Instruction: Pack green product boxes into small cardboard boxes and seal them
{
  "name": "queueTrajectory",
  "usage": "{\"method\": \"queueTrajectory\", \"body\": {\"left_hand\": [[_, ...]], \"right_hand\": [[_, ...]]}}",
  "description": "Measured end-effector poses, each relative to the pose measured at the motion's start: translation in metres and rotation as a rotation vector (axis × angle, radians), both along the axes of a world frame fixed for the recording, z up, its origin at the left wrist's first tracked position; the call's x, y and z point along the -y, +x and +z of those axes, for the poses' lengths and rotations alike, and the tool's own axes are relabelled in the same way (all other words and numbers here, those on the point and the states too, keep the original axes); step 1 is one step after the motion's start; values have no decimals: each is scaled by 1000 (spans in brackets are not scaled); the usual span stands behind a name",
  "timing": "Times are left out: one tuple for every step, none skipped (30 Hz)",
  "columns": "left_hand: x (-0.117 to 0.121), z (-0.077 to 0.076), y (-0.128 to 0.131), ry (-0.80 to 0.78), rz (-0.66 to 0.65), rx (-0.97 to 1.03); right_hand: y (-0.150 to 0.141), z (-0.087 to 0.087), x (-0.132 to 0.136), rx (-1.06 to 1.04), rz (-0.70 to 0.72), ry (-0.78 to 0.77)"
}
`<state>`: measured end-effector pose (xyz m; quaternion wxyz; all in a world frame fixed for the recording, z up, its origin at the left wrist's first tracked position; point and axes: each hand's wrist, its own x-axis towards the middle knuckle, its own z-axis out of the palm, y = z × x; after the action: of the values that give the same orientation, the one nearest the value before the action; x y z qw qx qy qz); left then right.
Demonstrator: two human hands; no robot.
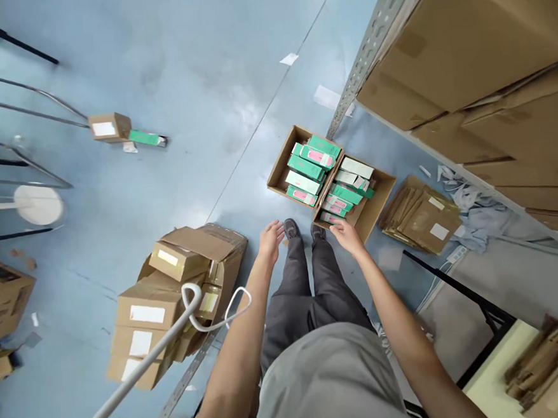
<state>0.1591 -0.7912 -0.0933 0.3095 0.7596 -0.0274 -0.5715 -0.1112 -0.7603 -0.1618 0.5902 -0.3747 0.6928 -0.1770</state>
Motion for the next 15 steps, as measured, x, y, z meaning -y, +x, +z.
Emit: {"method": "queueTrajectory", "body": {"left_hand": [[15, -16, 5, 1, -27, 18], [30, -34, 11, -1, -54, 37], [45, -54, 15, -8, -83, 54], [60, -74, 19, -22, -108, 68], [75, -96, 22, -42, -127, 79], [90, -118, 25, -65, -137, 87], [105, -141, 27, -90, -140, 93], [119, -164, 29, -115, -143, 98], [133, -186, 30, -140, -148, 104], [147, -208, 32, -163, -158, 110], [159, -228, 33, -182, -174, 115], [169, -246, 35, -195, -197, 118], [178, -262, 36, -199, -228, 118], [185, -276, 37, -195, -269, 115], [190, -287, 38, -189, -319, 112]], "right_hand": [[6, -16, 7, 11, -27, 31], [12, -33, 15, 23, -56, 57], [19, -52, 23, 39, -91, 83], [27, -71, 32, 60, -136, 107], [35, -91, 41, 84, -190, 128], [44, -112, 51, 103, -246, 141], [52, -133, 61, 117, -297, 142], [60, -154, 71, 122, -336, 129], [68, -174, 81, 118, -355, 104], [75, -195, 90, 108, -356, 72], [82, -213, 98, 99, -343, 39], [88, -231, 106, 95, -327, 10], [93, -246, 111, 102, -312, -12], [98, -260, 116, 119, -297, -24], [102, -271, 118, 141, -285, -24]]}}
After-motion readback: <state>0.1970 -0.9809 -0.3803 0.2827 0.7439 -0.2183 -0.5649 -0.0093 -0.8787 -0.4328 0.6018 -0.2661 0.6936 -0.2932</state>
